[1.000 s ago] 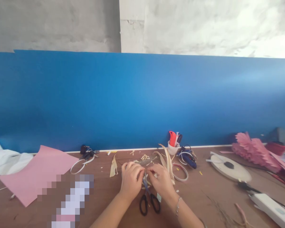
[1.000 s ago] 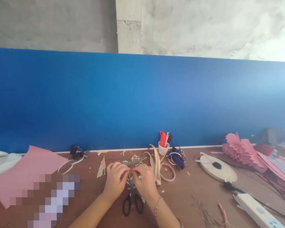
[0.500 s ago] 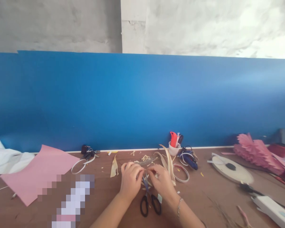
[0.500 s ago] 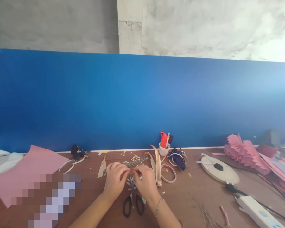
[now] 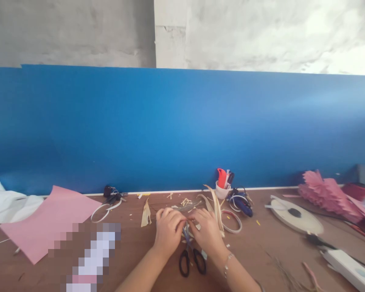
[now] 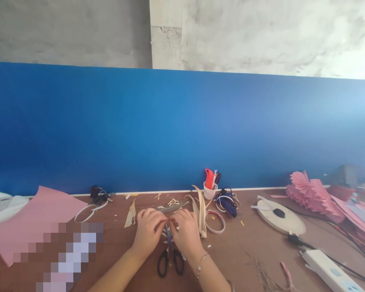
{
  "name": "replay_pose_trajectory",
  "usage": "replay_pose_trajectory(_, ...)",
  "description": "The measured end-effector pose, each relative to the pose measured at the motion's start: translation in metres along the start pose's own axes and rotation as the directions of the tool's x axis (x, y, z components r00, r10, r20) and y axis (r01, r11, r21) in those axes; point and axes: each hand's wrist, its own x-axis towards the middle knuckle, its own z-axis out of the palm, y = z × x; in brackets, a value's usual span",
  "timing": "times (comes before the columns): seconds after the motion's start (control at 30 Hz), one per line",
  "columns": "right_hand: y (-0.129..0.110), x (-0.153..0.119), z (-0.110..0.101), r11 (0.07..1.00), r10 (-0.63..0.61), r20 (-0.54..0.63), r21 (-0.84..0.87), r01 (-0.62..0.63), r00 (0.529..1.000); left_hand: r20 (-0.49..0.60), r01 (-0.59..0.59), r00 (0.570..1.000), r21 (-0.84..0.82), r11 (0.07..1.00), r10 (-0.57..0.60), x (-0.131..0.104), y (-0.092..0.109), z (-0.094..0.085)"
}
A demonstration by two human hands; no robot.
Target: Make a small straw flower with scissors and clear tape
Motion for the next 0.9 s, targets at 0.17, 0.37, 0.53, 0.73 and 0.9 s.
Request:
replay_pose_trajectory(0.17, 0.0010, -0.0009, 0.0009, 1.000, 0.007, -0.013, 0.015, -0.007, 1.000, -0.014, 0.010, 1.000, 0.002, 1.000, -0.010, 0.0002, -0.0004, 0.0011)
replay_pose_trajectory(0.37, -0.0008, -0.0014, -0.0003, 1.000, 0.000, -0.003, -0.003, 0.000, 1.000, -0.028, -0.001, 1.000, -0.003, 1.000, 0.001, 0.0016, 0.0020, -0.0015)
replay_pose_trajectory(0.53, -0.0005, -0.0015, 0.0015, 1.000, 0.014, 0.013, 0.013, -0.014, 1.000, -0.044, -0.032, 0.999, 0.004, 0.999, 0.033, 0.0005, 0.0012, 0.0003)
replay_pose_trajectory(0.73, -0.0018, -0.0032, 0.0044, 0.997, 0.059, 0.039, 0.043, -0.060, 0.998, -0.041, -0.054, 0.998, 0.029, 0.998, 0.055, -0.0010, 0.0001, 0.0024)
replay_pose_trajectory(0.9, -0.0048, -0.0029, 0.0037, 0.994, 0.087, 0.061, 0.056, -0.091, 0.994, -0.072, -0.070, 0.995, 0.039, 0.997, 0.072, 0.0001, 0.0022, 0.0008)
